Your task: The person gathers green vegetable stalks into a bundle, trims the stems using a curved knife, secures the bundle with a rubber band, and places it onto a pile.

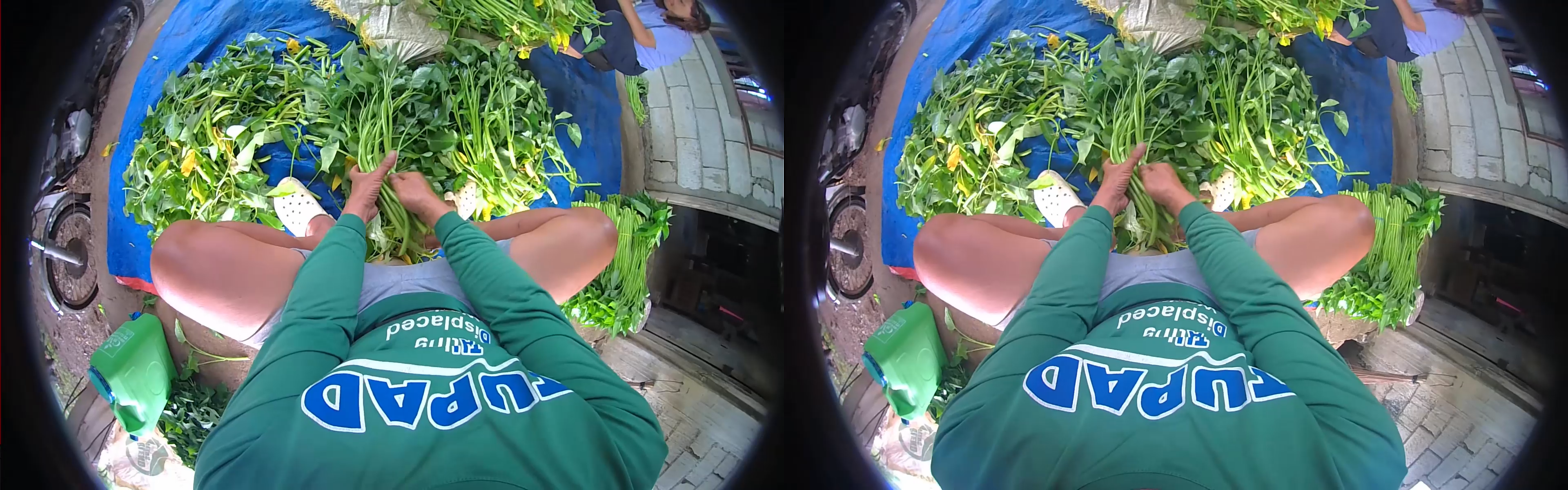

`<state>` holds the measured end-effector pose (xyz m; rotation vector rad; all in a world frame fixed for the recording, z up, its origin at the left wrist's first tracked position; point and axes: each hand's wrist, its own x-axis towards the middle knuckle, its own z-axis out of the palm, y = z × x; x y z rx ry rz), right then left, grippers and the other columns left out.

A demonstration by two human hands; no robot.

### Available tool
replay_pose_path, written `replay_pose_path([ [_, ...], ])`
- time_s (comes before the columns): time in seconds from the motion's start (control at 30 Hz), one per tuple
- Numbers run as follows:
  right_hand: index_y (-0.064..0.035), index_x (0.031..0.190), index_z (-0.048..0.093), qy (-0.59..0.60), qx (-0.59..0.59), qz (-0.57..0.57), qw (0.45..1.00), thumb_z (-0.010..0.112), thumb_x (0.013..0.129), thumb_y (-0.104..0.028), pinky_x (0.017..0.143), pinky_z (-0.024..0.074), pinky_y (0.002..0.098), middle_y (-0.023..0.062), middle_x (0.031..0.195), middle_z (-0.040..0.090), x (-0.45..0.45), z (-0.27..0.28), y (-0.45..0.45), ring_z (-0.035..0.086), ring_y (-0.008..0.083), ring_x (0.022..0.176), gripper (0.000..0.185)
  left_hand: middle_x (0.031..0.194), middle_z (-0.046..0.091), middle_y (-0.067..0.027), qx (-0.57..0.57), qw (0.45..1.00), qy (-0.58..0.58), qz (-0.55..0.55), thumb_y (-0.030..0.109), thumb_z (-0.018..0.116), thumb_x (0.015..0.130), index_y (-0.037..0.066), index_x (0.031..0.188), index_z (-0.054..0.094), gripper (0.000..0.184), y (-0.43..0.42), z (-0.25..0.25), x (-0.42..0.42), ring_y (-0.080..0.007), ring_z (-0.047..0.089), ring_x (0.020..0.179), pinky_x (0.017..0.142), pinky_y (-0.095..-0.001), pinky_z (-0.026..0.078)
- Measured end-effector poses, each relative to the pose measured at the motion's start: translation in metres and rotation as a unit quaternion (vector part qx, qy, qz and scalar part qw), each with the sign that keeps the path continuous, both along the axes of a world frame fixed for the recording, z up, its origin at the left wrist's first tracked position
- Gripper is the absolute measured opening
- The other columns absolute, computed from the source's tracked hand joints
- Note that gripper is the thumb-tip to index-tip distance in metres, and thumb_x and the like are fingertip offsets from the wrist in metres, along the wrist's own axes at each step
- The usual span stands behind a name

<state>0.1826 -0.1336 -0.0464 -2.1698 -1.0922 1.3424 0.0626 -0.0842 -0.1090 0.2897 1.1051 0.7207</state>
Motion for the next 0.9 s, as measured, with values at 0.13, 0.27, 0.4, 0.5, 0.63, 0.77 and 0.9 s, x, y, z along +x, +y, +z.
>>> replay_pose_path([
  [0.13, 0.0064, 0.124, 0.073, 0.077, 0.000, 0.073, 0.994, 0.054, 0.108, -0.035, 0.105, 0.0532, 0.0510, 0.0321, 0.128, 0.073, -0.014, -0.014, -0.009, 0.069, 0.0475, 0.121, 0.048, 0.095, 0.078, -0.0128, -0.058, 0.995, -0.019, -0.084, 0.020, 0.093, 0.085, -0.004, 0.105, 0.075, 0.036, 0.005, 0.004, -0.018, -0.0225, 0.075, 0.079, 0.069, -0.0370, 0.064],
  [0.27, 0.0016, 0.121, 0.075, 0.088, 0.042, 0.135, 0.986, 0.069, 0.102, -0.034, 0.095, 0.0549, 0.0425, 0.0187, 0.113, 0.076, -0.001, 0.033, 0.003, 0.069, 0.0275, 0.104, 0.041, 0.085, 0.077, -0.0119, -0.034, 0.994, -0.010, -0.102, 0.019, 0.086, 0.089, -0.002, 0.098, 0.077, 0.025, 0.026, 0.042, -0.026, -0.0219, 0.074, 0.067, 0.061, -0.0364, 0.063],
  [0.4, 0.0012, 0.105, 0.075, -0.015, 0.398, -0.087, 0.913, 0.075, 0.101, -0.027, 0.080, 0.0556, 0.0327, 0.0071, 0.098, 0.075, 0.035, 0.096, 0.053, 0.067, 0.0144, 0.087, 0.029, 0.082, 0.077, -0.0075, 0.042, 0.989, 0.004, -0.144, 0.024, 0.081, 0.094, 0.002, 0.104, 0.077, 0.024, 0.053, 0.120, -0.043, -0.0196, 0.073, 0.061, 0.060, -0.0359, 0.064],
  [0.5, -0.0010, 0.114, 0.067, 0.006, 0.436, -0.266, 0.860, 0.070, 0.107, -0.032, 0.082, 0.0522, 0.0346, 0.0042, 0.099, 0.069, 0.074, 0.138, 0.108, 0.061, 0.0153, 0.089, 0.032, 0.086, 0.078, -0.0072, 0.087, 0.977, 0.009, -0.197, 0.027, 0.081, 0.095, 0.002, 0.106, 0.076, 0.027, 0.066, 0.164, -0.056, -0.0184, 0.074, 0.064, 0.060, -0.0332, 0.064],
  [0.63, -0.0020, 0.119, 0.067, 0.028, 0.524, -0.201, 0.827, 0.066, 0.109, -0.033, 0.088, 0.0515, 0.0345, 0.0078, 0.105, 0.070, 0.086, 0.169, 0.175, 0.062, 0.0190, 0.095, 0.033, 0.099, 0.078, -0.0056, 0.148, 0.946, -0.016, -0.289, 0.026, 0.084, 0.088, 0.002, 0.117, 0.076, 0.038, 0.047, 0.253, -0.060, -0.0159, 0.073, 0.077, 0.073, -0.0344, 0.062],
  [0.77, -0.0023, 0.135, 0.072, -0.066, 0.341, 0.094, 0.933, 0.068, 0.106, -0.049, 0.104, 0.0540, 0.0367, 0.0209, 0.133, 0.073, 0.101, 0.144, 0.239, 0.070, 0.0284, 0.120, 0.056, 0.086, 0.076, -0.0069, 0.095, 0.940, 0.031, -0.327, 0.026, 0.087, 0.083, 0.003, 0.112, 0.077, 0.038, 0.049, 0.289, -0.074, -0.0190, 0.072, 0.068, 0.067, -0.0344, 0.062],
  [0.9, -0.0027, 0.142, 0.067, 0.089, 0.063, 0.216, 0.970, 0.060, 0.106, -0.058, 0.096, 0.0638, 0.0437, 0.0210, 0.138, 0.071, 0.144, 0.210, 0.198, 0.072, 0.0329, 0.118, 0.067, 0.091, 0.079, -0.0081, 0.128, 0.899, 0.178, -0.379, 0.020, 0.087, 0.082, 0.002, 0.107, 0.079, 0.032, 0.080, 0.316, -0.106, -0.0182, 0.073, 0.070, 0.068, -0.0345, 0.061],
])
